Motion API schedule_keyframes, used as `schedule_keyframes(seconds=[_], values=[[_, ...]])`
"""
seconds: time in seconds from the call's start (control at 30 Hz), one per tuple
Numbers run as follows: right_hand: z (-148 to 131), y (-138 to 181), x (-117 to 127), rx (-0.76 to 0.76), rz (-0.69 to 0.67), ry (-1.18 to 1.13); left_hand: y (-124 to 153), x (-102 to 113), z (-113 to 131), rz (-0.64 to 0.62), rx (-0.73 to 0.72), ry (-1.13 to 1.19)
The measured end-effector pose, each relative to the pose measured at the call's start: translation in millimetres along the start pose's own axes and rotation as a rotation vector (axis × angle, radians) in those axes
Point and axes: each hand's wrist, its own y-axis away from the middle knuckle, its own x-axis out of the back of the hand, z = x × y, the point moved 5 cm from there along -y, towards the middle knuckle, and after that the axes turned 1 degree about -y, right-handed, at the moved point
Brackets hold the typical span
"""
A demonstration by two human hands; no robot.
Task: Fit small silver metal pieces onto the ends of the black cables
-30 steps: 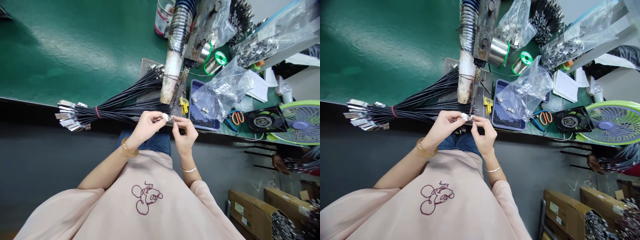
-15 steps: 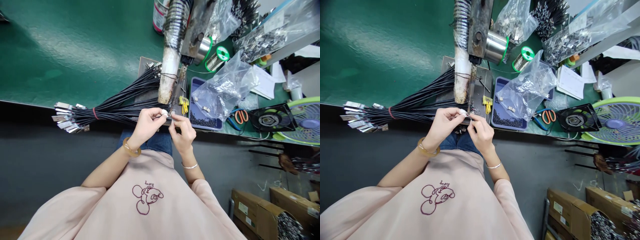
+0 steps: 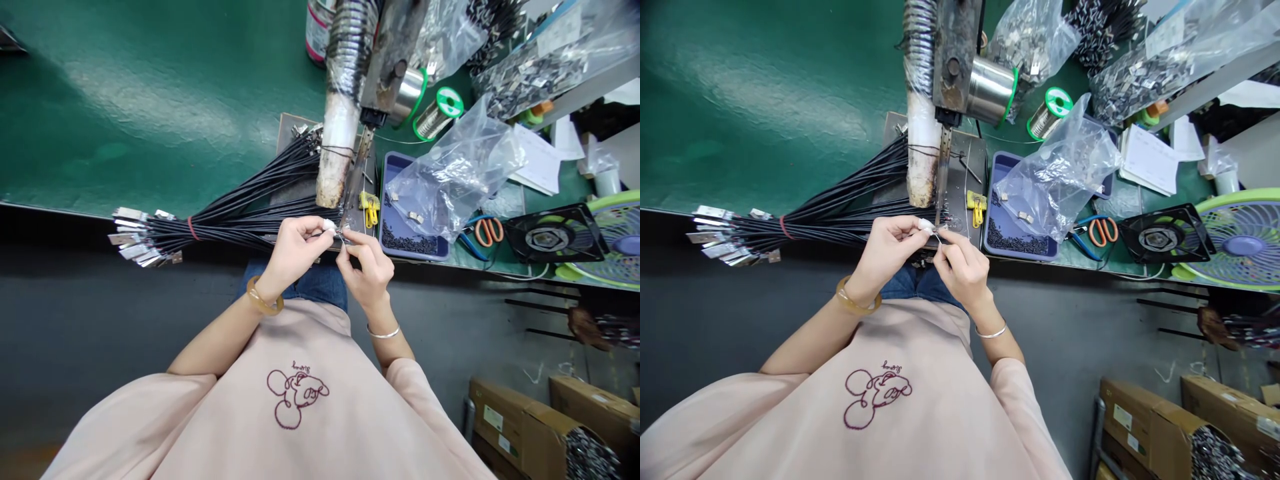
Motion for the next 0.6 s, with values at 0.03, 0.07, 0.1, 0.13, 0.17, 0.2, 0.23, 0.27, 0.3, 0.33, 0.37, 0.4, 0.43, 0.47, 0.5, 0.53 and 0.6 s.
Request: schedule_keyframes(seconds=[0.03,0.07,0.1,0.13,0.17,0.2,0.23,0.27,0.3,0.33,0.37,0.4,0.43,0.47,0.5,0.53,0.6], values=[[-0.4,-0.8,0.8,0.005,0.007,-0.005,0.4,0.0,0.4,-0.001,-0.002,-0.002],[-0.5,-1.9,2.0,0.001,0.018,-0.012,0.9,-0.2,1.1,-0.005,-0.006,-0.003],[0.1,-3.0,3.5,-0.017,0.030,-0.028,1.7,-0.5,1.9,-0.012,-0.013,-0.006],[1.7,-4.3,4.9,-0.055,0.038,-0.058,2.6,-0.9,2.8,-0.021,-0.024,-0.009],[4.3,-5.5,5.9,-0.116,0.036,-0.106,3.7,-1.3,3.6,-0.030,-0.038,-0.015],[7.7,-6.4,6.1,-0.194,0.022,-0.168,4.7,-1.6,4.1,-0.038,-0.051,-0.028],[11.2,-7.0,5.5,-0.280,-0.006,-0.237,5.7,-1.6,4.1,-0.041,-0.061,-0.047],[14.2,-7.2,4.4,-0.361,-0.037,-0.303,6.6,-1.4,3.7,-0.036,-0.068,-0.067],[16.3,-7.5,3.6,-0.423,-0.066,-0.357,7.2,-1.1,2.9,-0.029,-0.073,-0.087],[17.3,-8.0,3.2,-0.460,-0.087,-0.388,7.7,-0.7,2.1,-0.016,-0.080,-0.106],[17.3,-8.9,3.6,-0.471,-0.097,-0.397,7.9,-0.4,1.5,-0.002,-0.091,-0.122],[16.7,-10.0,4.3,-0.464,-0.101,-0.390,8.0,-0.4,1.2,0.011,-0.109,-0.135],[15.8,-11.1,5.0,-0.448,-0.101,-0.375,8.0,-0.4,1.3,0.024,-0.129,-0.146],[14.7,-12.0,5.4,-0.430,-0.103,-0.356,7.8,-0.6,1.4,0.035,-0.150,-0.155],[13.6,-12.6,5.5,-0.416,-0.107,-0.340,7.6,-0.9,1.6,0.045,-0.167,-0.164],[12.8,-12.9,5.3,-0.408,-0.111,-0.328,7.3,-1.2,1.7,0.050,-0.179,-0.168],[11.7,-13.0,4.1,-0.403,-0.123,-0.317,6.5,-1.6,2.1,0.058,-0.196,-0.173]])
